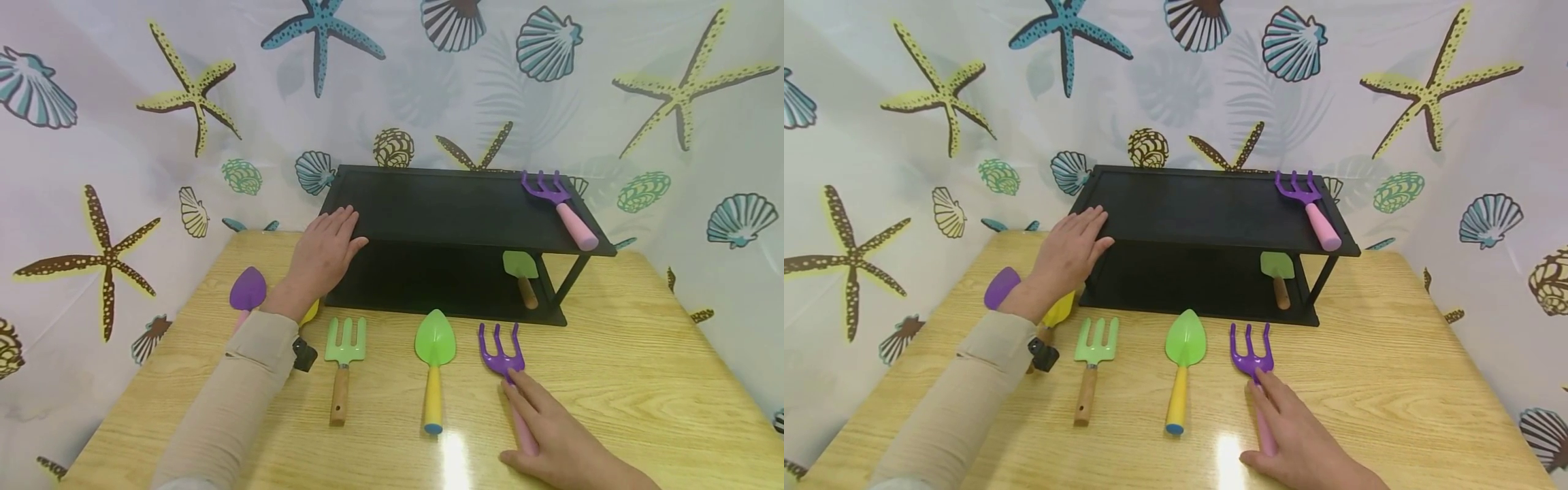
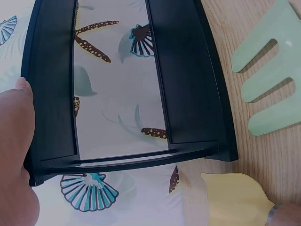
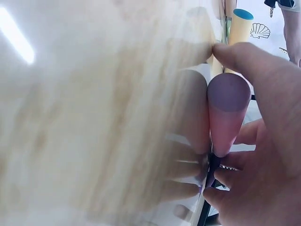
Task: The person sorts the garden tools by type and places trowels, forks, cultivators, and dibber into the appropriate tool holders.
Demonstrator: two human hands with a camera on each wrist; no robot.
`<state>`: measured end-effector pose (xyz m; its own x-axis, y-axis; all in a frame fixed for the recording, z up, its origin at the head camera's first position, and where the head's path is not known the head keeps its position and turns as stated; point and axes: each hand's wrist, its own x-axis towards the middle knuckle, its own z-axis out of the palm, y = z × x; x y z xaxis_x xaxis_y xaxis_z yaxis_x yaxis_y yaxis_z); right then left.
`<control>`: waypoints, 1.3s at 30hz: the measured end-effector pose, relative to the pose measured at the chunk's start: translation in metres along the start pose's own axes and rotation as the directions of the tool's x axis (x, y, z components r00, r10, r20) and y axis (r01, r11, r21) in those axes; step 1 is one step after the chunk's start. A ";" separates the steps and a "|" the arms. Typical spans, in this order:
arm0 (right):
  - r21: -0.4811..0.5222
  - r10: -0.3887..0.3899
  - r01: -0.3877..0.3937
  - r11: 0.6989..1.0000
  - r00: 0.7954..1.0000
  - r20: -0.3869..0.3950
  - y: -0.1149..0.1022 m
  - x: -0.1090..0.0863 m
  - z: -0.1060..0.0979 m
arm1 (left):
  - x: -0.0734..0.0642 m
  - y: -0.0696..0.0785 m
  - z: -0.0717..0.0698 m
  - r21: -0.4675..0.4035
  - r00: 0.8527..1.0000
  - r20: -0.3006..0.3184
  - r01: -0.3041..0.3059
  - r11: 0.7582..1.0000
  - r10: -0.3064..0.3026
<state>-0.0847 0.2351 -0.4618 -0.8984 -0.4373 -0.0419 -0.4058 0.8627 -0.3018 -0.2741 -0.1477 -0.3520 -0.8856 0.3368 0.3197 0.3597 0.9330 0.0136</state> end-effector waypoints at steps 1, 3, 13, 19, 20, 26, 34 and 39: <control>-0.008 -0.003 0.003 1.000 1.000 0.005 0.000 0.000 0.000 | 0.000 0.000 -0.001 0.000 1.000 -0.001 -0.002 1.000 0.002; -0.036 -0.033 0.033 0.999 0.999 -0.006 0.001 -0.001 0.001 | 0.000 0.000 -0.001 0.003 1.000 0.002 -0.003 1.000 0.003; -0.179 -0.189 0.166 0.970 0.975 -0.120 0.009 -0.007 0.009 | 0.001 0.001 -0.001 0.012 1.000 0.016 0.006 1.000 -0.006; -0.185 -0.331 0.296 0.937 0.921 -0.206 0.016 -0.010 0.013 | 0.001 0.000 0.000 0.024 1.000 0.008 0.001 1.000 -0.001; -0.189 -0.347 0.310 0.932 0.913 -0.214 0.016 -0.010 0.013 | 0.001 0.000 0.000 0.024 1.000 0.008 0.001 1.000 -0.001; -0.175 -0.358 0.327 0.929 0.913 -0.194 0.015 -0.012 0.013 | 0.000 0.000 0.000 0.022 1.000 0.013 0.005 1.000 -0.005; -0.055 -0.317 0.313 0.948 0.930 -0.187 0.018 -0.012 0.014 | 0.000 0.000 0.000 0.016 1.000 0.004 0.001 1.000 -0.001; 0.014 -0.106 0.108 0.994 0.990 -0.096 0.014 -0.010 0.005 | 0.000 0.000 0.001 0.010 1.000 -0.001 -0.003 1.000 0.003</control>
<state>-0.0808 0.2502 -0.4708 -0.8623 -0.4997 0.0818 -0.4978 0.8068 -0.3183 -0.2745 -0.1474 -0.3524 -0.8842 0.3399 0.3204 0.3597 0.9330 0.0029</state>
